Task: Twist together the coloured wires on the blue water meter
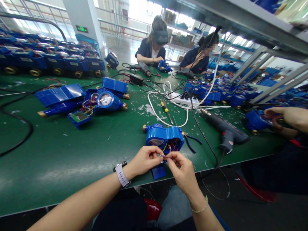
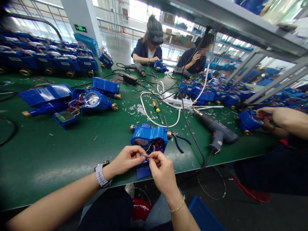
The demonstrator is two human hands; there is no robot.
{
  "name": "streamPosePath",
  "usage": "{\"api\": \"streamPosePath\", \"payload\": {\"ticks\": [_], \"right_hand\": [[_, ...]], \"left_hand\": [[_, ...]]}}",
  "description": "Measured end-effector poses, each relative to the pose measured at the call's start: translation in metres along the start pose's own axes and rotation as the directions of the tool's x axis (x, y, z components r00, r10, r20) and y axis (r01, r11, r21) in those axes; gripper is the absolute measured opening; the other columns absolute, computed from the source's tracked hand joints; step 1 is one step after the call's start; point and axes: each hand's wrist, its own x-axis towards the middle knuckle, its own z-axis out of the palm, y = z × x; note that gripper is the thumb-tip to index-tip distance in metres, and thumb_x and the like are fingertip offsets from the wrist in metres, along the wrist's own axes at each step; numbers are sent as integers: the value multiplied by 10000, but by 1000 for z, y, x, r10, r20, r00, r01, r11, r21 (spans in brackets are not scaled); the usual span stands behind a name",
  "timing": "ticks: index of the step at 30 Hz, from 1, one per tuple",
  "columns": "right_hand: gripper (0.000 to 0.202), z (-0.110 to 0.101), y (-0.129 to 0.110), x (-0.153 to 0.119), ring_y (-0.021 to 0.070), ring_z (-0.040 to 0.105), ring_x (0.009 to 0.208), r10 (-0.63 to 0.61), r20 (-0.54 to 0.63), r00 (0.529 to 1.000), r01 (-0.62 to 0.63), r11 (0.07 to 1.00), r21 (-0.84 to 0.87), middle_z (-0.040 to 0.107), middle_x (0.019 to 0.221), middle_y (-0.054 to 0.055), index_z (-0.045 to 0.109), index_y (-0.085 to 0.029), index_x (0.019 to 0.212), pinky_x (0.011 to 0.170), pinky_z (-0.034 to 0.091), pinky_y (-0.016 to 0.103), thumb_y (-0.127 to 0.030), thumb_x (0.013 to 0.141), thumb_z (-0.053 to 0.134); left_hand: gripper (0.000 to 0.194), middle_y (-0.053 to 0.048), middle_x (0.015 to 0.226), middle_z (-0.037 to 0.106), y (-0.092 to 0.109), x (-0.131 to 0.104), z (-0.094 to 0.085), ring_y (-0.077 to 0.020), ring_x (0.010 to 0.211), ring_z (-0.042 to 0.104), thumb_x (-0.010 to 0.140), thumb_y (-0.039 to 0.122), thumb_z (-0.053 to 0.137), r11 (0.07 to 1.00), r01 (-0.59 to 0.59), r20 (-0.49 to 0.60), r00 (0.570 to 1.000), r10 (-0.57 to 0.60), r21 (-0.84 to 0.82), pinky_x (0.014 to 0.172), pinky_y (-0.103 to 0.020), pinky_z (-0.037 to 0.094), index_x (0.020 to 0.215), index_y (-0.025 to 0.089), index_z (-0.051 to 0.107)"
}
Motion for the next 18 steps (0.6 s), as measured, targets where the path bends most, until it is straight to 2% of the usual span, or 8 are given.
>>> {"api": "streamPosePath", "payload": {"ticks": [5,11,13,15,16,18], "right_hand": [[192,1,2,0,121,562,613,-35,7,999,35,999,-34,602,718,20,613,-146,831,560,430,207,-301,909,532],[230,5,15,1,148,606,685,-181,32,983,184,972,-149,618,788,50,605,-158,882,616,461,234,-294,972,443],[197,7,24,-1,143,610,696,-283,-38,958,271,944,-189,628,954,81,612,-170,978,629,479,243,-265,964,439],[206,9,36,-6,122,580,627,-353,-198,914,311,926,-212,563,1174,118,584,-190,1090,609,494,266,-263,946,456],[200,9,42,-11,121,563,596,-371,-261,891,317,921,-227,551,1183,122,575,-197,1088,587,495,276,-264,939,460],[133,7,55,-26,143,550,565,-380,-301,874,296,910,-290,596,1010,104,575,-203,958,548,492,291,-257,936,455]], "left_hand": [[282,44,537,402,-2,1,0,-68,496,310,791,363,622,999,-11,-21,1000,12,50,476,-196,222,829,84,633],[313,40,549,386,-9,5,3,-87,532,308,779,397,627,992,-13,-61,998,21,124,506,-212,225,796,84,625],[318,25,569,416,-12,7,4,-92,549,327,783,403,620,991,-24,-81,996,35,130,521,-216,239,764,86,627],[315,-2,597,480,-15,9,4,-103,570,369,791,396,606,988,-42,-91,994,56,147,542,-223,268,729,89,638],[321,-19,617,518,-15,10,4,-112,585,397,799,398,596,986,-54,-96,993,69,155,557,-227,287,720,91,650],[361,-52,669,585,-16,11,4,-133,623,450,825,427,569,982,-89,-101,989,107,168,587,-239,318,737,96,684]]}}
